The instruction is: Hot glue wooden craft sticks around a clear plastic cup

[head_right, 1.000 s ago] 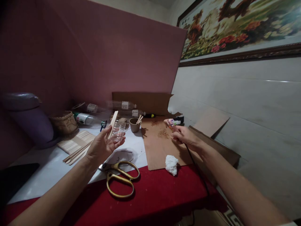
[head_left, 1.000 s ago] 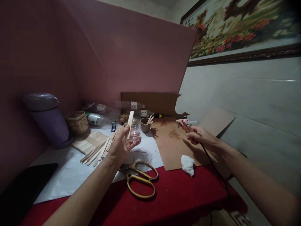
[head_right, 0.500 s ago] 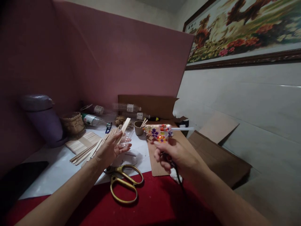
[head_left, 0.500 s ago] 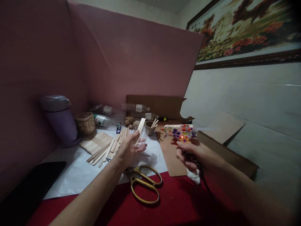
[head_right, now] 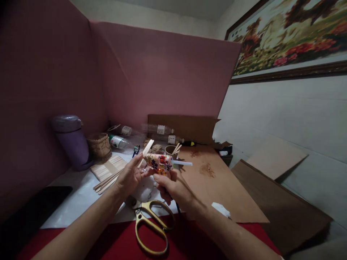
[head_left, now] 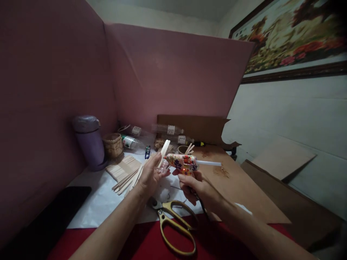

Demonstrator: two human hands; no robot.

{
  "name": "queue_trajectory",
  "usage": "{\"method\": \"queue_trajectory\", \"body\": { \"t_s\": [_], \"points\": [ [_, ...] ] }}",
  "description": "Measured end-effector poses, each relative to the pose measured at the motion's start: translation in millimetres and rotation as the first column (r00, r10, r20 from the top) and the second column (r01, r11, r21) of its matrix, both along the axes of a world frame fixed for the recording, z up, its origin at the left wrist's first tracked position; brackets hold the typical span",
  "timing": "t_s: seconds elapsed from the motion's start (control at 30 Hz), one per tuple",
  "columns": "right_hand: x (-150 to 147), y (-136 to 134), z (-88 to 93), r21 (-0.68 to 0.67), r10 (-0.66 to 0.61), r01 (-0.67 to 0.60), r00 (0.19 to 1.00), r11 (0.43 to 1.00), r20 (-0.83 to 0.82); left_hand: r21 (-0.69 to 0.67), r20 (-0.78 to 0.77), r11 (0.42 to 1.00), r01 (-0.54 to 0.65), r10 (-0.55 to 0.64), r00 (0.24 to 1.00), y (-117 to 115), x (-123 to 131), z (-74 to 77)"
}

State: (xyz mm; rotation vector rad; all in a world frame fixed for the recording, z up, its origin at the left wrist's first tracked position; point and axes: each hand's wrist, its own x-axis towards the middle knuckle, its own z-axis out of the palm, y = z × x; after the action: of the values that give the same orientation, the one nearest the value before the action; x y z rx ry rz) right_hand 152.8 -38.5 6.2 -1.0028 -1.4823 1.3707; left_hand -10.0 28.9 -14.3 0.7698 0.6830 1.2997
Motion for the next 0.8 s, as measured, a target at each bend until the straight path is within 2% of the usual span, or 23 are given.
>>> {"method": "queue_trajectory", "body": {
  "t_s": [0.07,0.2,0.43,0.8],
  "points": [
    [4,-2,-11.1,0.019,-0.045,0.045,0.999,0.999,0.002,-0.042,0.018,0.999,0.012,-0.011,1.000,0,0,1.6],
    [12,-7,-22.4,-0.013,-0.014,0.014,0.999,1.000,0.029,-0.060,0.041,0.997,0.045,-0.043,0.998,-2,3,2.4],
    [13,-8,-22.2,0.001,-0.019,0.019,0.997,1.000,0.068,-0.077,0.007,0.995,0.069,-0.069,0.998,-3,5,-1.9],
    [10,-10,-21.4,-0.026,0.024,-0.023,0.999,0.999,0.035,-0.042,-0.038,0.997,0.072,-0.073,0.997,-4,6,-5.2]
  ]
}}
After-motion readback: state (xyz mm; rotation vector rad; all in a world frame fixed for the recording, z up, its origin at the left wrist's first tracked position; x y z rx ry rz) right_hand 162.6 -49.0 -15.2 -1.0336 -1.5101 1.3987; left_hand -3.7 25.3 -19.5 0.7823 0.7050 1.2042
